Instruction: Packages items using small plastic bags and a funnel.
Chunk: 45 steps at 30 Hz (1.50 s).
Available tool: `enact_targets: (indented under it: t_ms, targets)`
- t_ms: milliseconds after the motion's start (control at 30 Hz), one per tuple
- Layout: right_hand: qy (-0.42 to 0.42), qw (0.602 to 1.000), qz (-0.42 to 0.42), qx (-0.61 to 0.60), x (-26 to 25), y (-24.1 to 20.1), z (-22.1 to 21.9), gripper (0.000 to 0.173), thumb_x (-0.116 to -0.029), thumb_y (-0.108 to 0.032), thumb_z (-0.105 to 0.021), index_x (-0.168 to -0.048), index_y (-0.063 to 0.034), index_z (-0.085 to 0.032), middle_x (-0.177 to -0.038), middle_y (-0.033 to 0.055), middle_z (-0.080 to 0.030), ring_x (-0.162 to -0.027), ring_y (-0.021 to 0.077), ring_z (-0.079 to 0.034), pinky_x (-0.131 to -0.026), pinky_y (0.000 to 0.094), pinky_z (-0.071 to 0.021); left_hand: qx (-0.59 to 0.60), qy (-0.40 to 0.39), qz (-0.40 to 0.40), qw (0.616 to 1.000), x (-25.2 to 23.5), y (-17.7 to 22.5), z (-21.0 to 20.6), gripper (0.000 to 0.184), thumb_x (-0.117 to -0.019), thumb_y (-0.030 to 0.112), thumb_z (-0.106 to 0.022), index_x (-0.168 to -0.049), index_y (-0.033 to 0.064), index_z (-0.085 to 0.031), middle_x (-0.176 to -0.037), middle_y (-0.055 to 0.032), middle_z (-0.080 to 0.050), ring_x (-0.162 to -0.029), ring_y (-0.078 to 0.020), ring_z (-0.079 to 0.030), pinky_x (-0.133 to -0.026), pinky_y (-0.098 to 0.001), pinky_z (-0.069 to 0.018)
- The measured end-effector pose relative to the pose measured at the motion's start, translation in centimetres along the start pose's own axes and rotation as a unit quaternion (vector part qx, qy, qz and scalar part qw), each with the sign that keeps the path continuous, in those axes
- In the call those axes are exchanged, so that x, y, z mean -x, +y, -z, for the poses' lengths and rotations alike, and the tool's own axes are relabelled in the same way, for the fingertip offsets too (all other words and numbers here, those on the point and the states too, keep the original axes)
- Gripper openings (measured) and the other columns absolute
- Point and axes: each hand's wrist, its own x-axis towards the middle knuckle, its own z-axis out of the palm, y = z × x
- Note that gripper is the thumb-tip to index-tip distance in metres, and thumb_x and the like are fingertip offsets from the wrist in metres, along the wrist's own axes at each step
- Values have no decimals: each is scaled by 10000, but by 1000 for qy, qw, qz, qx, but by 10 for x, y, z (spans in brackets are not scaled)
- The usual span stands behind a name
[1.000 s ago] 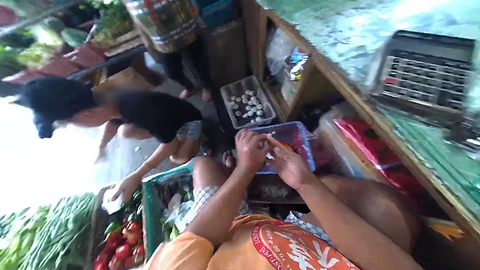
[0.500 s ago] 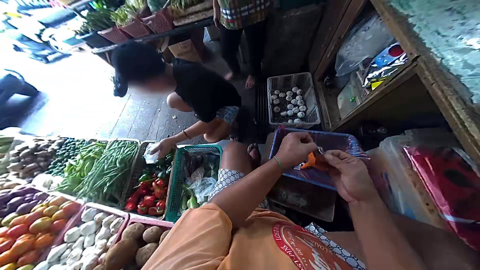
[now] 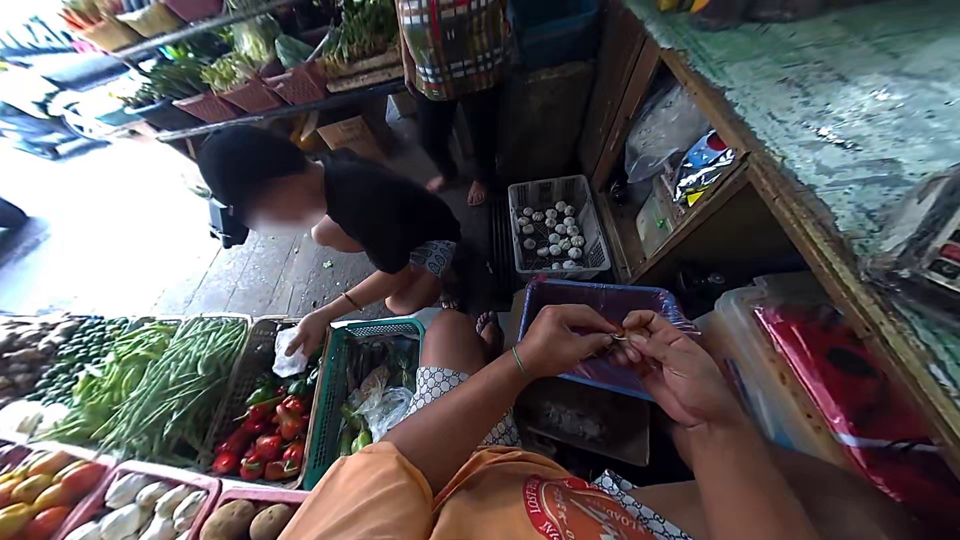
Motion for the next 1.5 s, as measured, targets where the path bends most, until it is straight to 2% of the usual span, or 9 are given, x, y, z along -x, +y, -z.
enact_targets:
  t_ms: [233, 400, 567, 900, 1000, 1133, 1267, 1367, 1500]
  targets:
    - [14, 994, 10, 106, 1, 2, -3, 189, -949, -34, -477, -1081, -92, -600, -741, -24, -602, -642, 79, -609, -673, 265, -576, 61, -6, 91, 994, 3, -1, -9, 161, -916, -1, -670, -1064, -54, -703, -976, -93, -717, -867, -89, -684, -833, -275, -581]
    - [33, 983, 34, 179, 2, 7, -7, 176, -943, -47, -490, -1079, -101, -588, -737, -57, -613, -642, 64, -617, -656, 253, -575, -2, -42, 125, 991, 9, -4, -10, 140, -948, 119, -704, -955, -17, -734, -877, -78, -713, -794, -107, -666, -766, -313, -563]
    - [49, 985, 89, 138, 0, 12, -9, 192, -952, -31, -492, -1040, -154, -610, -746, -76, -645, -633, 50, -636, -639, 229, -586, 0, -91, 145, 985, 10, -1, -1, 138, -938, 125, -723, -920, -13, -722, -798, -44, -676, -702, -77, -606, -682, -282, -516]
    - [135, 987, 92, 3, -4, -10, 4, 239, -969, -15, -411, -959, -169, -595, -684, -56, -628, -618, 89, -634, -649, 298, -595, -88, -182, 144, 969, -8, 16, -6, 189, -924, 157, -724, -834, -6, -694, -778, -56, -650, -716, -111, -597, -683, -324, -506]
    - [206, 975, 76, -16, -2, -19, 14, 197, -958, -4, -414, -969, -130, -564, -679, -28, -589, -629, 123, -610, -667, 350, -574, -65, -194, 167, 965, -14, 8, -15, 168, -915, 188, -728, -857, 30, -723, -807, -7, -680, -737, -68, -622, -705, -294, -537]
    - [208, 973, 92, -37, -2, -20, 35, 147, -997, -64, -449, -993, -125, -583, -688, -30, -559, -622, 108, -589, -639, 325, -566, 24, -178, 199, 964, -22, 0, -28, 114, -894, 164, -724, -826, 72, -732, -776, 30, -686, -671, -49, -618, -622, -242, -532]
    - [241, 963, 107, -50, 1, -23, 44, 84, -990, -118, -514, -976, -157, -587, -629, -40, -484, -549, 83, -525, -591, 280, -519, 83, -185, 225, 953, -26, 0, -44, 93, -898, 132, -728, -839, 60, -730, -802, -1, -688, -733, -80, -637, -697, -273, -553]
    - [245, 963, 89, -70, -1, -37, 50, 99, -989, -11, -502, -987, -88, -564, -686, -3, -514, -575, 112, -541, -586, 293, -531, 93, -213, 245, 941, -27, 3, -54, 98, -896, 147, -726, -842, 67, -714, -813, -7, -695, -761, -92, -654, -732, -286, -561]
    - [273, 956, 77, -69, 1, -50, 53, 96, -993, -12, -512, -1039, -62, -579, -722, 13, -525, -590, 113, -538, -585, 280, -521, 135, -206, 257, 934, -28, 11, -60, 167, -850, 61, -757, -986, -13, -694, -928, -123, -734, -858, -212, -723, -829, -381, -616]
